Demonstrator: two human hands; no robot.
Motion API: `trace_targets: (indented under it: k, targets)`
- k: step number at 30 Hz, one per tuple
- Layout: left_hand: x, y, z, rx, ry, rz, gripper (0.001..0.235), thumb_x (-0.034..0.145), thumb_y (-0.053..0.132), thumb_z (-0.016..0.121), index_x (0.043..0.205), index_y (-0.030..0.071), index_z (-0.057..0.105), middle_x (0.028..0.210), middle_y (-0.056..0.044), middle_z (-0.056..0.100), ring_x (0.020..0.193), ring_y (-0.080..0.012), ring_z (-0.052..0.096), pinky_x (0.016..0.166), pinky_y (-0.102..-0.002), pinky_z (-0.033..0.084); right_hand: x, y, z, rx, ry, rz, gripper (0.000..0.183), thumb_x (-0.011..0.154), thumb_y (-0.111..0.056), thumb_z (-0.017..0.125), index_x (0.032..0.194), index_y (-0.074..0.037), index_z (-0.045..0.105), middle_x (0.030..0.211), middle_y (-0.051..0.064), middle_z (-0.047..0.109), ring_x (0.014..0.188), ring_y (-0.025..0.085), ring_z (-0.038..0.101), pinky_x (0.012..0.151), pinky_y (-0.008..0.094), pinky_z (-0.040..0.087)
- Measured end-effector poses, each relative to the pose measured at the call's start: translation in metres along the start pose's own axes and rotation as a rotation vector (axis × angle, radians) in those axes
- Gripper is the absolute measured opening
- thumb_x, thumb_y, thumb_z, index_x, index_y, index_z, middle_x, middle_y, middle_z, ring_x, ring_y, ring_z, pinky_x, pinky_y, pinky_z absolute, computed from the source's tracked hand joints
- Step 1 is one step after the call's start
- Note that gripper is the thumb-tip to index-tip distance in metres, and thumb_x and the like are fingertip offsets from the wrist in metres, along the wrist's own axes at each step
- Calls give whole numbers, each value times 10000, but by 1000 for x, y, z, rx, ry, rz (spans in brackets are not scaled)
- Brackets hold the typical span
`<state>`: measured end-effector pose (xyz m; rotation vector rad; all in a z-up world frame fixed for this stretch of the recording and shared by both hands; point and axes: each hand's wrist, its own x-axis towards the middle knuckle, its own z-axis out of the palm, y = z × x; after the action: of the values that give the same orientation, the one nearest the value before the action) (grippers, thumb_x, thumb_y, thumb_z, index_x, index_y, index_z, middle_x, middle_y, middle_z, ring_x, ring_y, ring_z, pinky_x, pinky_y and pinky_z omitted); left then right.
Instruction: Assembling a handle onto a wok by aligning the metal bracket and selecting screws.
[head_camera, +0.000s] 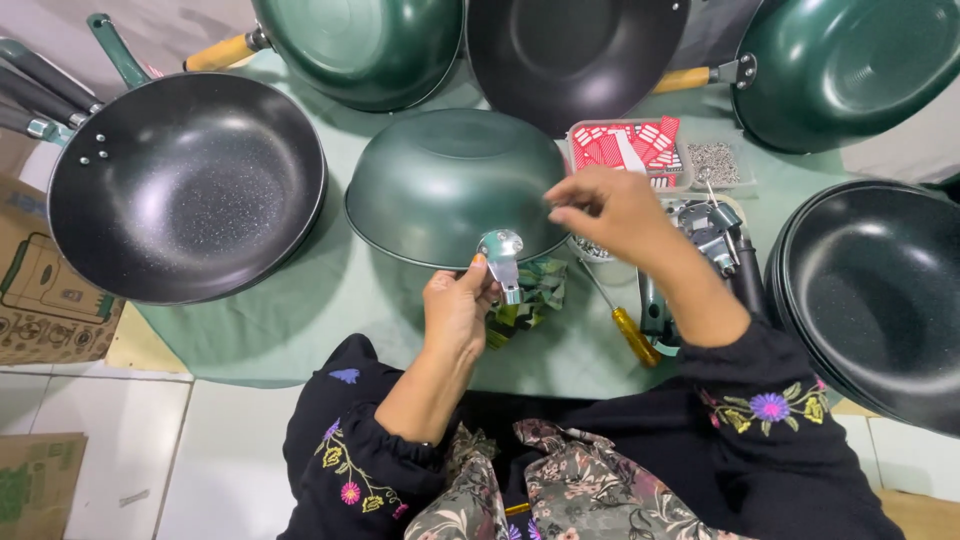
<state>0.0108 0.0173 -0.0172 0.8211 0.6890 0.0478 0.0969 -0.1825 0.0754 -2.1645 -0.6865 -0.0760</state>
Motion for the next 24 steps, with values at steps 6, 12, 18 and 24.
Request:
trace_targets:
  k: [6,12,18,24]
  targets:
    - [4,-4,-3,13,-35,-13,171,934,143,738,972,33,613,719,-126,677,579,-201,695,596,-280,600,-6,-29,41,-13,64,-347,75,904,-104,801,974,-127,785,892,50,705,806,250,715,716,341,583]
    - [-3,1,1,-9,-43,-18,171,956,163,704,970,23,608,731,-156,701,583,-210,707,613,-295,603,-8,-37,56,-138,52,-491,57,972,-109,719,1000,-131,763,874,0,631,692,187,634,646,281,556]
    - [0,-1,-1,-19,-42,-20,235,954,186,711,956,-9,580,783,-229,723,616,-234,714,631,-310,602,-8,-44,55,-188,12,-500,31,1003,-121,692,992,-107,718,864,5,559,683,186,588,609,296,531]
    - [2,-7,-2,9,-50,-12,215,957,190,705,961,4,597,807,-209,736,630,-209,716,632,-300,601,-8,-51,53,-207,-15,-512,90,1016,-74,666,930,-96,676,838,17,500,658,193,535,572,305,497]
